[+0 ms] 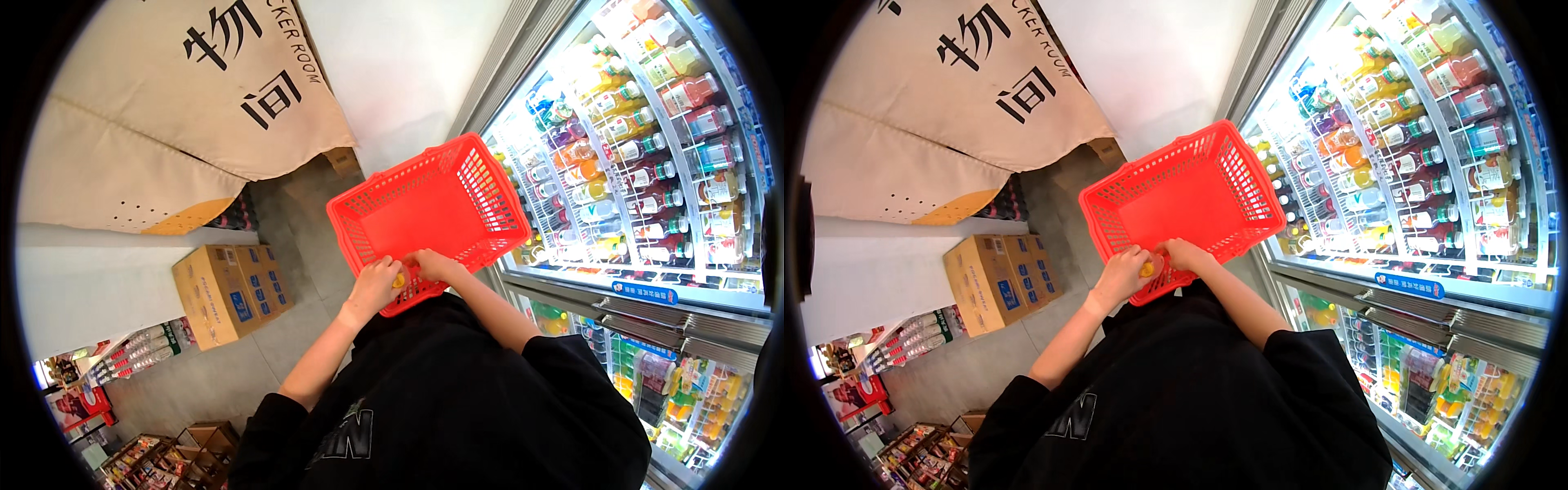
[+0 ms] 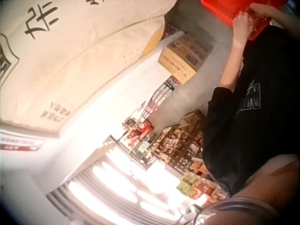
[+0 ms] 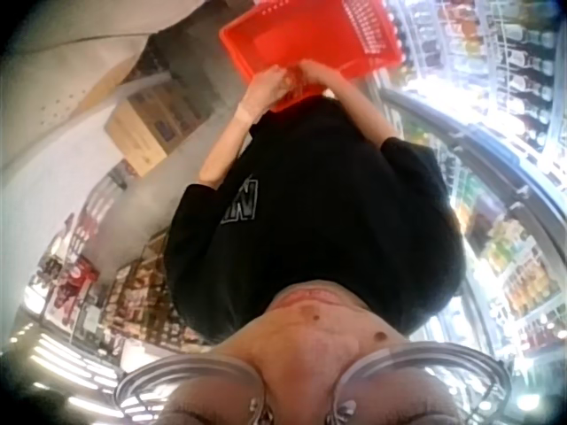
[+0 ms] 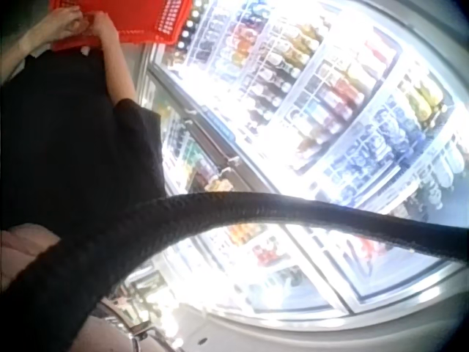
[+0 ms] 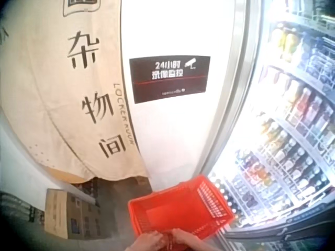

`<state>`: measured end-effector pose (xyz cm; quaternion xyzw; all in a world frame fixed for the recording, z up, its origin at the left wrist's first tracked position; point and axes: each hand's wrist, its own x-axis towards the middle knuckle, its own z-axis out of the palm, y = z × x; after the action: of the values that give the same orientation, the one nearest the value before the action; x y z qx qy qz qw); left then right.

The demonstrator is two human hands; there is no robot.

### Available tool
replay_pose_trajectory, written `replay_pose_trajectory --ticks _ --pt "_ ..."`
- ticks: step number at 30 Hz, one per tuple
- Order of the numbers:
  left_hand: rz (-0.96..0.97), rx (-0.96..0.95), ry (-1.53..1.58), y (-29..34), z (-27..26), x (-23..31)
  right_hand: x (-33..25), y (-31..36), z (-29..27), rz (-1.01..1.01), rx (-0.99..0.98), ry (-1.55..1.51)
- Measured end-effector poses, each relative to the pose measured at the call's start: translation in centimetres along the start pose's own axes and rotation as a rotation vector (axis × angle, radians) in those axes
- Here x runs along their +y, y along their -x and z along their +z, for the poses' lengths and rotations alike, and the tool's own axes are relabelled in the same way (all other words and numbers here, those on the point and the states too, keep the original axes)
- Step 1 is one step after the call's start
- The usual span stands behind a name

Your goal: The person repeatedly opens a glass-door refrigerator, takes bottles of soda and other beverages from a red basket, and places them onto the shelves inside. They also rearrange existing bottles within the fridge to organize the display.

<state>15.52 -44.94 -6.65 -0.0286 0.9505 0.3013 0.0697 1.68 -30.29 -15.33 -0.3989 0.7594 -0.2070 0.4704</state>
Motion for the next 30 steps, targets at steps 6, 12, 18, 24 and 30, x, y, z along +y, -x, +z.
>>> replay_pose_trajectory --ticks 6,12,18,24,30 --pt "-0.051 -0.038 0.092 0.6 -1.2 0.8 1.6 0.1 0.7 0.026 0.079 0.002" --pt "-0.083 -0.056 0.257 0.7 -3.0 1.6 2.3 0.7 -0.7 0.044 0.216 -0.016" --pt "-0.07 0.168 0.372 -0.5 -6.0 0.1 1.4 2.3 -4.8 0.069 0.358 -0.116" --pt "-0.077 0.38 0.627 -1.5 -17.5 1.1 -1.6 3.8 -9.6 0.042 0.684 -0.182" --pt "0.405 0.858 0.657 2.1 -31.7 6.9 -7.8 6.6 -13.8 -0.156 0.943 -0.384"
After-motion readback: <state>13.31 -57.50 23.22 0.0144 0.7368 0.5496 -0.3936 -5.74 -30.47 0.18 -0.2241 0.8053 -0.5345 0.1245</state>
